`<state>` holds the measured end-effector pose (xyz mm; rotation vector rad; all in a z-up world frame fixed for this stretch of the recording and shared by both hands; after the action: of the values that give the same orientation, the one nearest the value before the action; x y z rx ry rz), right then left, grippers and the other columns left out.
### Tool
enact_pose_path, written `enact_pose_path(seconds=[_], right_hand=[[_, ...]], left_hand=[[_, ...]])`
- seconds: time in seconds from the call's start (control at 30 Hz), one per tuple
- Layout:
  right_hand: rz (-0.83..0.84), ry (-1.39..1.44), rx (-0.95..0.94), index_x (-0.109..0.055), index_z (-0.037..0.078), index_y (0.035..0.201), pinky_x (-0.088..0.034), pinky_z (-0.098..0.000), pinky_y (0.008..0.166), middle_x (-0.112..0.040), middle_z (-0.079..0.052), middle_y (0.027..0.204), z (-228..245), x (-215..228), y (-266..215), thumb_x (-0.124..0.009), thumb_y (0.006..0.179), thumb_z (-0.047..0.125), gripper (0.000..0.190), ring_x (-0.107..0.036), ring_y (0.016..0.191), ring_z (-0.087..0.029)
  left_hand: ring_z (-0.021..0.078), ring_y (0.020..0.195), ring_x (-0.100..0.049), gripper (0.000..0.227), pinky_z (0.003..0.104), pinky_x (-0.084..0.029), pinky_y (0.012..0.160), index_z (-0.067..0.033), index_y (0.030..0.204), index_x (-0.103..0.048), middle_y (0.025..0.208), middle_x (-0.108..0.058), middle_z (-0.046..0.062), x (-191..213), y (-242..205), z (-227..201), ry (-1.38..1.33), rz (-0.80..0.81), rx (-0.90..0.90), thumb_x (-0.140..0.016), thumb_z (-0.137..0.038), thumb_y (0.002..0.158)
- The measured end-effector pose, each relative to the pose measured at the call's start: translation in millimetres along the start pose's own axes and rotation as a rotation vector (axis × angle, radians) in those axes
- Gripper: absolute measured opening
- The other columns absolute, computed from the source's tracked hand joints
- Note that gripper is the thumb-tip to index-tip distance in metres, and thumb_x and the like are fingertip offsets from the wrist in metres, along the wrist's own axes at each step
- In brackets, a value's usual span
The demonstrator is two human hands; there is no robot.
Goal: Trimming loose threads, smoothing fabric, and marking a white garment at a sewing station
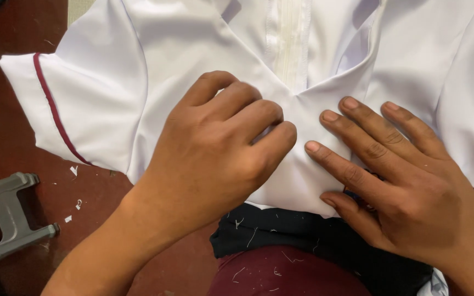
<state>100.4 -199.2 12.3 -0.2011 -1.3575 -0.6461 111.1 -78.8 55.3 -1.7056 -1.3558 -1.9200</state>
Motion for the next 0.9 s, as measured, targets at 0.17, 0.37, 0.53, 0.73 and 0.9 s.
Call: enact_pose_path(seconds=[0.17, 0.37, 0.53, 0.73, 0.9], right_hand=[[-0.005, -0.008, -0.001, -0.061, 0.012, 0.142, -0.041, -0.0546, 0.117, -0.06, -0.019, 0.15, -0.6, 0.8, -0.5, -0.061, 0.098, 0.032, 0.048, -0.056, 0.142, -0.04], [-0.018, -0.004, 0.001, -0.062, 0.012, 0.139, -0.042, -0.0546, 0.115, -0.061, -0.019, 0.148, -0.7, 1.9, -0.6, -0.062, 0.098, 0.033, 0.046, -0.058, 0.14, -0.041], [-0.009, 0.003, 0.0, -0.062, 0.012, 0.14, -0.041, -0.0539, 0.116, -0.061, -0.019, 0.149, -0.9, 1.0, -0.8, -0.063, 0.097, 0.034, 0.048, -0.057, 0.142, -0.04], [-0.011, -0.006, -0.005, -0.061, 0.012, 0.141, -0.041, -0.0546, 0.116, -0.061, -0.019, 0.149, -0.3, 1.2, -1.5, -0.061, 0.098, 0.034, 0.048, -0.057, 0.142, -0.04], [-0.009, -0.014, 0.003, -0.061, 0.012, 0.141, -0.041, -0.0542, 0.116, -0.061, -0.019, 0.149, 0.2, 0.3, -1.6, -0.061, 0.098, 0.035, 0.049, -0.057, 0.142, -0.04]], left_hand=[[0.0249, 0.071, -0.045, 0.03, 0.038, -0.043, 0.072, -0.0118, 0.078, -0.052, 0.078, -0.048, 0.004, -11.5, 2.8, -1.8, 0.049, 0.046, -0.037, -0.059, 0.01, 0.096], [0.0285, 0.074, -0.049, 0.021, 0.04, -0.042, 0.066, -0.0064, 0.086, -0.055, 0.083, -0.051, 0.007, -18.2, 5.5, 14.1, -0.035, 0.124, 0.053, -0.066, 0.01, 0.092], [0.032, 0.078, -0.054, 0.007, 0.045, -0.042, 0.072, -0.0041, 0.097, -0.065, 0.091, -0.06, 0.009, -24.7, 6.4, 24.2, -0.298, 0.161, 0.163, -0.069, -0.006, 0.102], [0.0307, 0.086, -0.058, 0.021, 0.046, -0.045, 0.079, -0.0074, 0.101, -0.065, 0.097, -0.062, 0.007, -30.7, 5.7, 28.6, -0.352, 0.238, 0.2, -0.079, -0.02, 0.092], [0.0312, 0.084, -0.059, 0.014, 0.046, -0.045, 0.078, -0.0072, 0.099, -0.066, 0.094, -0.063, 0.007, -29.4, 7.1, 30.5, -0.382, 0.224, 0.197, -0.075, -0.016, 0.092]])
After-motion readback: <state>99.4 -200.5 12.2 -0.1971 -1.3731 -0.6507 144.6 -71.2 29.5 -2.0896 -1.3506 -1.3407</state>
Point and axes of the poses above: each hand's wrist, its own y-axis towards the middle knuckle, its own x-axis out of the back of the hand, z = x × y, the point moved 10 cm from there along y, towards the middle knuckle
